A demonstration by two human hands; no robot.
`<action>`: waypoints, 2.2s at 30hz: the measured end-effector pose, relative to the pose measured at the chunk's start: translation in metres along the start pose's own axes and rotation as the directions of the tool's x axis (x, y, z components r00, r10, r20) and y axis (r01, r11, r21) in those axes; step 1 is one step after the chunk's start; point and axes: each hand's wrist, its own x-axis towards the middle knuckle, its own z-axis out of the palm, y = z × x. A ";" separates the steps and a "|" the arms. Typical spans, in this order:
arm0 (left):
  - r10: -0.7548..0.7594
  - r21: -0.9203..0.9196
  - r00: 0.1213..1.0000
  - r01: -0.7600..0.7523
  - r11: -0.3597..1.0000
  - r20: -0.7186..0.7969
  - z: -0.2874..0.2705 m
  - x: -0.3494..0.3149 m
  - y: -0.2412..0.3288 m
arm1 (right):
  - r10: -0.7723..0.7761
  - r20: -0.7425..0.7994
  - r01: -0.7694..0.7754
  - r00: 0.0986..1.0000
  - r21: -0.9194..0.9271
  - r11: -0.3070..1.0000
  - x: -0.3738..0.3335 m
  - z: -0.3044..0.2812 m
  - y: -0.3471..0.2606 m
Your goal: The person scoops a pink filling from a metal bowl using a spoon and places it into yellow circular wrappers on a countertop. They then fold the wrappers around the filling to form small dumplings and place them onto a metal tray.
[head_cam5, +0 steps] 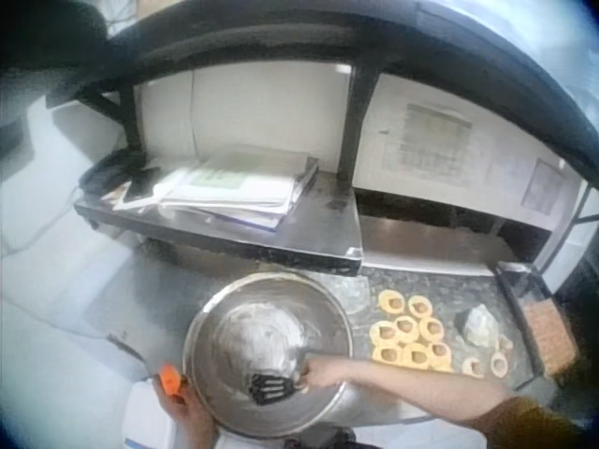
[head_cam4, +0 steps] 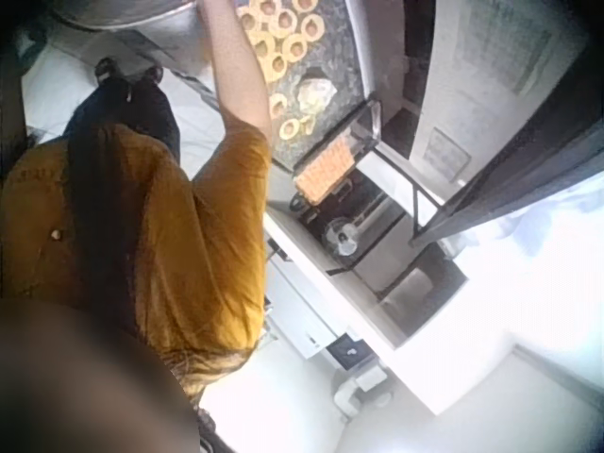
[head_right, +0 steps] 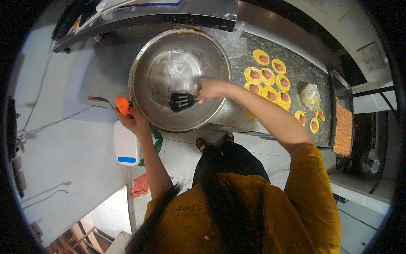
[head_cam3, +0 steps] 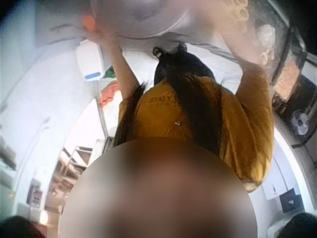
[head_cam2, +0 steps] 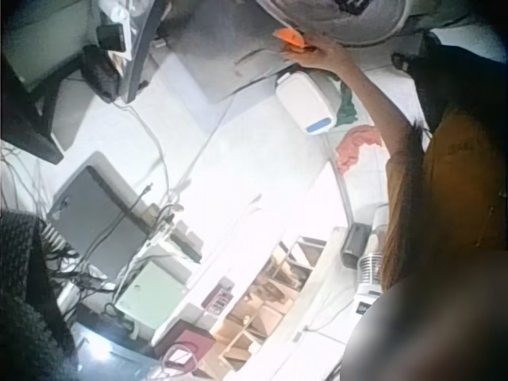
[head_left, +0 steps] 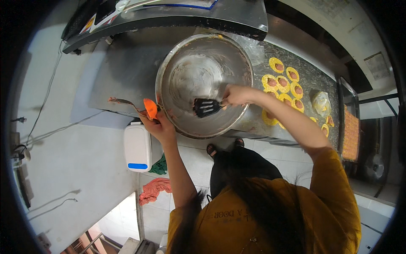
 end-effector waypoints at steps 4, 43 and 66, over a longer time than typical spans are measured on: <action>0.067 0.125 0.997 -0.069 0.990 0.024 -0.003 0.002 0.003 | 0.037 0.277 -0.089 0.960 0.177 0.980 0.003 0.028 -0.028; -0.146 0.401 0.989 0.128 0.907 0.014 -0.026 0.006 -0.016 | -0.390 0.060 0.127 0.919 0.891 0.436 -0.041 -0.009 -0.053; -0.491 0.591 0.562 0.004 0.807 0.666 0.054 -0.008 0.012 | -0.079 -0.479 0.456 0.874 0.757 0.468 -0.267 -0.039 0.160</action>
